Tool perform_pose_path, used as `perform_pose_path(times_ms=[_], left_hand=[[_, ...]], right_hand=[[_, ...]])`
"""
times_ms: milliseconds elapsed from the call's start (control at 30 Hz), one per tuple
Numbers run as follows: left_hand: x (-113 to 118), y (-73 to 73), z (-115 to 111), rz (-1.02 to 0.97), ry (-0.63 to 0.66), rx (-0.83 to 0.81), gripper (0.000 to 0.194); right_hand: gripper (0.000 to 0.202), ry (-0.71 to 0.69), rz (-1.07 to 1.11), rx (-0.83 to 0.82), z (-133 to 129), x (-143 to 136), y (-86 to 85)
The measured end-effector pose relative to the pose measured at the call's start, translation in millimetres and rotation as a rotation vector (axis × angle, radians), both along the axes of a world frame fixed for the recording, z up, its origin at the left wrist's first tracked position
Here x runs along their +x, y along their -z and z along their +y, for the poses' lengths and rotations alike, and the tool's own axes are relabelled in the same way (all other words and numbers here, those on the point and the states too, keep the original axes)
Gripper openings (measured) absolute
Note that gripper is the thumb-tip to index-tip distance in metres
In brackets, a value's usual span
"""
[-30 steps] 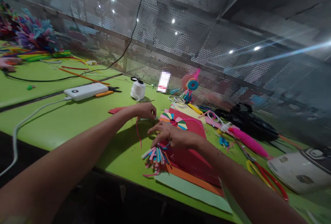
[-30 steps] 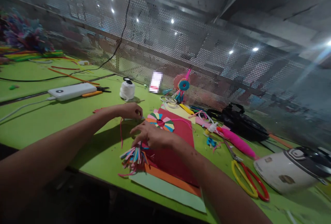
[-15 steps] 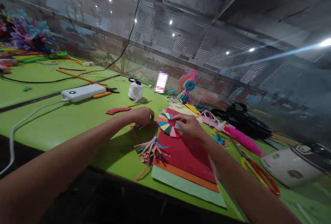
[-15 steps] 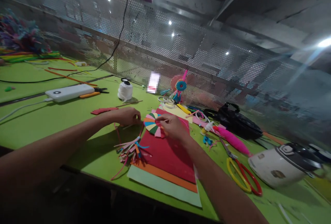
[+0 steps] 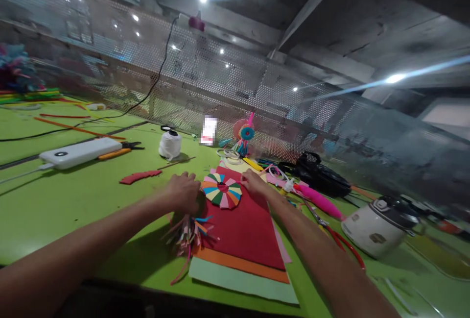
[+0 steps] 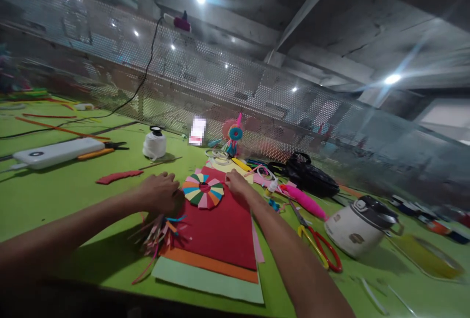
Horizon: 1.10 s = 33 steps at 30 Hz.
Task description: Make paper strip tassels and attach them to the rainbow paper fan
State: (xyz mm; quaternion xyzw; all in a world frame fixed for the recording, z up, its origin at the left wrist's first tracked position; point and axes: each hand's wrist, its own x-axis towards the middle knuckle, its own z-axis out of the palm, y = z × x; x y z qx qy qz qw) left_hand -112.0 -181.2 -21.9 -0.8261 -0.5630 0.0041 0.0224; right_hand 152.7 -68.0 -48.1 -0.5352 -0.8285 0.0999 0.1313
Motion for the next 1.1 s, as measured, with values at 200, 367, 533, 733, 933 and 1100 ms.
perform_pose_path(times_ms=[200, 367, 533, 733, 933, 1100], left_hand=[[-8.7, -5.5, 42.2, -0.141, 0.017, -0.132, 0.037], [9.1, -4.7, 88.5, -0.339, -0.057, -0.157, 0.047], [39.1, 16.0, 113.8, -0.407, -0.168, -0.158, 0.049], [43.7, 29.9, 119.2, -0.476, -0.196, -0.193, 0.044], [31.1, 22.4, 116.3, -0.517, -0.199, -0.222, 0.056], [20.5, 17.0, 114.4, -0.508, -0.201, -0.235, 0.062]], right_hand=[[0.011, 0.047, 0.163, -0.179, 8.7, 0.6, -21.9], [0.009, 0.011, 0.344, -0.228, 16.1, 0.7, -43.4], [0.015, -0.022, 0.487, -0.224, 22.8, -0.1, -54.4], [0.025, 0.000, 0.525, -0.345, 26.5, 16.6, -59.7], [0.018, 0.124, 0.515, -0.368, 28.1, 33.2, -65.0], [0.015, 0.199, 0.509, -0.316, 24.7, 35.3, -71.4]])
